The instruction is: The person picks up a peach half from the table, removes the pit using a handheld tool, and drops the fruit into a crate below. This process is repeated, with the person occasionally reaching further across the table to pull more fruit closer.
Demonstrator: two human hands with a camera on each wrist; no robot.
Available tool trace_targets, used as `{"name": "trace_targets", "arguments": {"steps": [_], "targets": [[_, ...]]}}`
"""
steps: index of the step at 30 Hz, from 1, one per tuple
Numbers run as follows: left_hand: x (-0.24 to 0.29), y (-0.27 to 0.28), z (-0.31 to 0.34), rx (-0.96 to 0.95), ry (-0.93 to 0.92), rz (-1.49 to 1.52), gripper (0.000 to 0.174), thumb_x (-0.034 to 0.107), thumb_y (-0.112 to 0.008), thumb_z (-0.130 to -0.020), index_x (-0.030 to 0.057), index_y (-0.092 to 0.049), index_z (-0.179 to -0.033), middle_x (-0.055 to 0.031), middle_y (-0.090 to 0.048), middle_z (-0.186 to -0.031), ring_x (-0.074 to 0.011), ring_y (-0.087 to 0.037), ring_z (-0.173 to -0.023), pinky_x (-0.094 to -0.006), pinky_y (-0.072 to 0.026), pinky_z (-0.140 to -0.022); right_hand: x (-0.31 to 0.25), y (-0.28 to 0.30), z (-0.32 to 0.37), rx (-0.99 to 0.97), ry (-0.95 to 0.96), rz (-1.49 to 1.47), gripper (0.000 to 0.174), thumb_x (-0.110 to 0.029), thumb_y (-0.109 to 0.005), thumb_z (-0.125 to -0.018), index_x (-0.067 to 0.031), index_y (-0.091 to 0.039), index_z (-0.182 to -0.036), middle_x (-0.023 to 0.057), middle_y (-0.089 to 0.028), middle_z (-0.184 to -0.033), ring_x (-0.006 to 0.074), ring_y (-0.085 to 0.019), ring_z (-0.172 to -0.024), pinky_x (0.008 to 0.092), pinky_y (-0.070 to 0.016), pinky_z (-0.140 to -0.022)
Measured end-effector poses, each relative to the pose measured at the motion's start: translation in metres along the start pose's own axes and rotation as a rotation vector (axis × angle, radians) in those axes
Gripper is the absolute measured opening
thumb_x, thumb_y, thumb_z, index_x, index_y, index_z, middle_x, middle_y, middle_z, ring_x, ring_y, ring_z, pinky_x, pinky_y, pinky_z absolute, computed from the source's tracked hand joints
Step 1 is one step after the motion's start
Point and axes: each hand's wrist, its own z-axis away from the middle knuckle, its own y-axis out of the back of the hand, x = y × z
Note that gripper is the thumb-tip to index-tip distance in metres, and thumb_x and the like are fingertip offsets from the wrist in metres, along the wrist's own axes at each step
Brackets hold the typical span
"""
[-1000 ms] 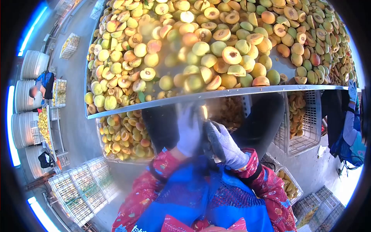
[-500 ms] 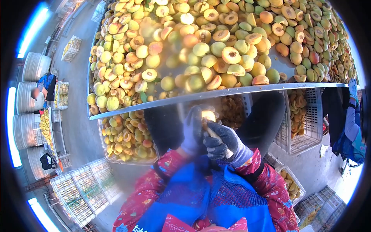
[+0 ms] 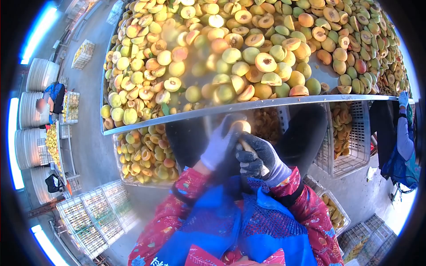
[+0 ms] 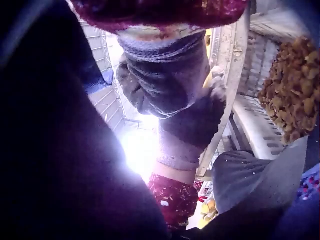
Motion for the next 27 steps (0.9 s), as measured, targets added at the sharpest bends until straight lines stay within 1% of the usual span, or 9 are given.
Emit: {"name": "trace_targets", "arguments": {"steps": [3,5,7,9,13,17,18,23,27], "targets": [[0.0,-0.001,0.007,0.06,0.126,0.287,0.036,0.032,-0.05,-0.1,-0.0018,-0.057,-0.113,-0.0173,-0.061,-0.108,-0.0291,-0.062,-0.095,-0.0364,-0.0528,-0.076,0.004,-0.005,-0.004,-0.045,-0.015,-0.012,0.043,-0.04,-0.034,-0.105,-0.0031,-0.055,-0.105,-0.0028,-0.048,-0.06,0.0074,-0.038,-0.036,0.025,-0.0348,-0.038],[-0.006,-0.003,0.006,0.114,-0.158,0.007,0.036,0.03,-0.05,-0.1,-0.0028,-0.057,-0.113,-0.0178,-0.061,-0.108,-0.0303,-0.063,-0.093,-0.0368,-0.0532,-0.074,0.008,-0.004,-0.008,-0.064,-0.011,-0.088,0.042,-0.04,-0.033,-0.105,-0.0034,-0.054,-0.103,-0.0033,-0.047,-0.059,0.0075,-0.038,-0.035,0.0254,-0.0331,-0.035],[-0.006,-0.007,0.004,0.179,-0.165,0.005,0.037,0.03,-0.051,-0.099,-0.003,-0.056,-0.115,-0.0182,-0.062,-0.106,-0.0318,-0.064,-0.091,-0.0371,-0.0535,-0.073,0.008,-0.005,-0.011,-0.097,-0.014,-0.141,0.042,-0.041,-0.033,-0.105,-0.004,-0.053,-0.1,-0.0039,-0.046,-0.058,0.0075,-0.037,-0.034,0.0257,-0.0318,-0.033],[-0.002,-0.016,0.013,0.246,0.123,0.286,0.04,0.033,-0.053,-0.098,-0.0023,-0.055,-0.117,-0.0183,-0.062,-0.104,-0.0337,-0.065,-0.088,-0.0375,-0.0538,-0.071,0.011,-0.007,-0.012,-0.137,-0.017,-0.186,0.043,-0.042,-0.033,-0.105,-0.0047,-0.052,-0.097,-0.0045,-0.046,-0.055,0.0074,-0.036,-0.033,0.0259,-0.0309,-0.032],[-0.011,-0.006,0.014,0.417,-0.105,-0.424,0.037,0.032,-0.051,-0.101,0.0028,-0.057,-0.122,-0.0085,-0.064,-0.111,-0.0202,-0.063,-0.096,-0.0337,-0.0523,-0.082,0.004,-0.03,0.001,-0.181,0.115,-0.101,0.042,-0.042,-0.036,-0.104,-0.0038,-0.051,-0.095,-0.0041,-0.044,-0.049,0.0074,-0.036,-0.031,0.0219,-0.0317,-0.03],[-0.012,0.018,0.013,0.263,0.176,-0.024,0.051,0.043,-0.048,-0.1,0.0015,-0.052,-0.129,-0.0113,-0.062,-0.119,-0.0261,-0.062,-0.103,-0.0362,-0.05,-0.089,-0.005,-0.01,-0.001,-0.108,0.005,-0.119,0.044,-0.042,-0.036,-0.104,-0.0022,-0.053,-0.097,-0.0015,-0.045,-0.052,0.0071,-0.036,-0.031,0.0204,-0.0319,-0.029],[-0.01,0.024,0.004,0.241,0.061,-0.078,0.047,0.038,-0.052,-0.099,0.0011,-0.052,-0.128,-0.0124,-0.062,-0.116,-0.0278,-0.061,-0.101,-0.0362,-0.0486,-0.09,-0.005,-0.007,-0.003,-0.082,-0.004,-0.146,0.045,-0.042,-0.036,-0.104,-0.002,-0.054,-0.098,-0.001,-0.046,-0.053,0.007,-0.036,-0.031,0.0202,-0.032,-0.029],[0.016,0.03,-0.01,-0.118,0.321,0.736,0.056,0.036,-0.058,-0.098,-0.0004,-0.046,-0.139,-0.0117,-0.06,-0.124,-0.018,-0.057,-0.112,-0.0285,-0.0444,-0.095,0.0,-0.006,-0.001,0.01,-0.055,-0.092,0.044,-0.041,-0.035,-0.105,-0.0021,-0.054,-0.098,0.0005,-0.046,-0.056,0.0069,-0.038,-0.031,0.0203,-0.0318,-0.029],[0.012,0.034,-0.016,-0.291,0.335,0.503,0.044,0.034,-0.056,-0.099,-0.0026,-0.054,-0.124,-0.0108,-0.064,-0.113,-0.0176,-0.062,-0.104,-0.0307,-0.0475,-0.093,-0.002,-0.008,0.0,-0.005,-0.08,-0.105,0.043,-0.041,-0.035,-0.105,-0.003,-0.053,-0.099,0.0011,-0.047,-0.056,0.0073,-0.037,-0.031,0.0213,-0.0324,-0.03]]}}
